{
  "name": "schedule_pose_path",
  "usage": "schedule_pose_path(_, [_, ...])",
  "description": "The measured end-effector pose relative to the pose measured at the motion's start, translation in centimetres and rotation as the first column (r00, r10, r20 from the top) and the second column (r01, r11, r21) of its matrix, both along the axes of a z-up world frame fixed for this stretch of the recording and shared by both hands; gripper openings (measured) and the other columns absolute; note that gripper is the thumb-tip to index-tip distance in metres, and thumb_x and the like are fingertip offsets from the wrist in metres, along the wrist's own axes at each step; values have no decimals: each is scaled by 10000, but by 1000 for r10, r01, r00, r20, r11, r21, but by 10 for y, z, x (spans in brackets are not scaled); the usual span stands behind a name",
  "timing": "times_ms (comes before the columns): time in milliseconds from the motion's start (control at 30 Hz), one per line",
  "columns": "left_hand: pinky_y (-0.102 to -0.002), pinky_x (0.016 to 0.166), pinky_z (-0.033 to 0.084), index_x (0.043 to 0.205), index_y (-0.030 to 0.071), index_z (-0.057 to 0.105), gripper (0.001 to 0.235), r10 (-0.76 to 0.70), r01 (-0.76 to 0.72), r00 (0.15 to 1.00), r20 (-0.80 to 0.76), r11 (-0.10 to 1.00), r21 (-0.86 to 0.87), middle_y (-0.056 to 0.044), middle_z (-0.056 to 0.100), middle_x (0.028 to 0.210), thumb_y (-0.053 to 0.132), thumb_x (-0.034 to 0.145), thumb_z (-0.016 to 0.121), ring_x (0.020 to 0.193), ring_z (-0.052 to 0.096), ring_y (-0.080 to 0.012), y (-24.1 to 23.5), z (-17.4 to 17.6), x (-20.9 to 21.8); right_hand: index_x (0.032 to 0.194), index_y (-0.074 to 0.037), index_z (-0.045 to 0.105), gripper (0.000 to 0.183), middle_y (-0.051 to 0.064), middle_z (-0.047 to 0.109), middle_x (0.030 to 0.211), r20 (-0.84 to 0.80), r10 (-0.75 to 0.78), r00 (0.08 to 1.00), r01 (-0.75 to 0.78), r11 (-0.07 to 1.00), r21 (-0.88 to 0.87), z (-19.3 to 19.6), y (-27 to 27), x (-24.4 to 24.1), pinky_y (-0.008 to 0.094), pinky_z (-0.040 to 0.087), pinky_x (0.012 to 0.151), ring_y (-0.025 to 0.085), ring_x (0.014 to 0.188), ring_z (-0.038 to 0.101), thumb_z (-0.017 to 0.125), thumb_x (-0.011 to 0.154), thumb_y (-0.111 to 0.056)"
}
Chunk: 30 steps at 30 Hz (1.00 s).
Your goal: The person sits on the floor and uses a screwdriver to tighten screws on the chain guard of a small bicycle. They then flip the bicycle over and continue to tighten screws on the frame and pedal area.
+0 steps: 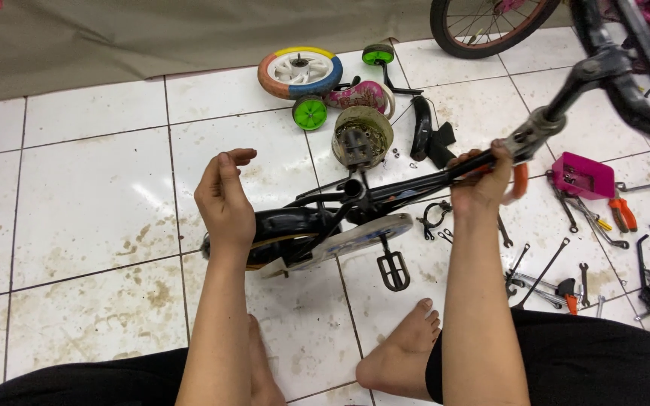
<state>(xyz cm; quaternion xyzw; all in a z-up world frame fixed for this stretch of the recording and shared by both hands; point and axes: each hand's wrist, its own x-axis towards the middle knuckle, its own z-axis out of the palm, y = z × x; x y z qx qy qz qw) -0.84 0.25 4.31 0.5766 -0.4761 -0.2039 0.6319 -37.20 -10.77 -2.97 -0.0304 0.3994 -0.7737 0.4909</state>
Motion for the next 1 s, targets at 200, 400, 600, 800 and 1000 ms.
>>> schedule_pose_path(200, [-545,1052,449,1157,143,746,213,-322,292,943,89,924,246,-109,741,1185,197,964,675,1227,643,-356,12,11,11,777,-103,608,255,71,628,687,66,150,986,-152,988,24,-24,4,94,363,554,671,222,645,649,782,714,-278])
schedule_pose_path(400, [-426,923,543,1038,175,785,260,-333,306,942,31,895,326,-78,783,960,407,926,760,1012,730,-279,18,-20,30,905,-119,588,264,94,662,806,116,293,949,-290,956,-45,-65,-2,134,415,567,786,248,757,665,807,797,-221])
schedule_pose_path(600, [-481,819,612,1033,110,774,296,-336,337,938,-89,817,467,-187,770,978,334,849,830,1063,721,-380,23,-15,12,969,-146,601,333,93,677,854,162,275,948,-279,960,5,-83,-5,127,453,571,828,252,797,672,834,752,-243])
schedule_pose_path(800, [-468,885,584,969,71,768,301,-369,349,928,-45,826,442,-187,777,926,264,766,878,1007,741,-371,22,-21,-3,975,-157,601,355,59,680,853,192,274,942,-288,957,46,-95,-4,110,456,543,837,219,808,664,828,739,-293])
schedule_pose_path(1000, [-485,923,562,998,58,758,311,-372,348,928,-37,824,447,-190,774,958,250,781,872,1040,726,-385,16,-38,-9,977,-159,604,358,47,675,861,218,259,941,-279,958,63,-102,2,106,451,533,839,213,825,664,828,733,-295])
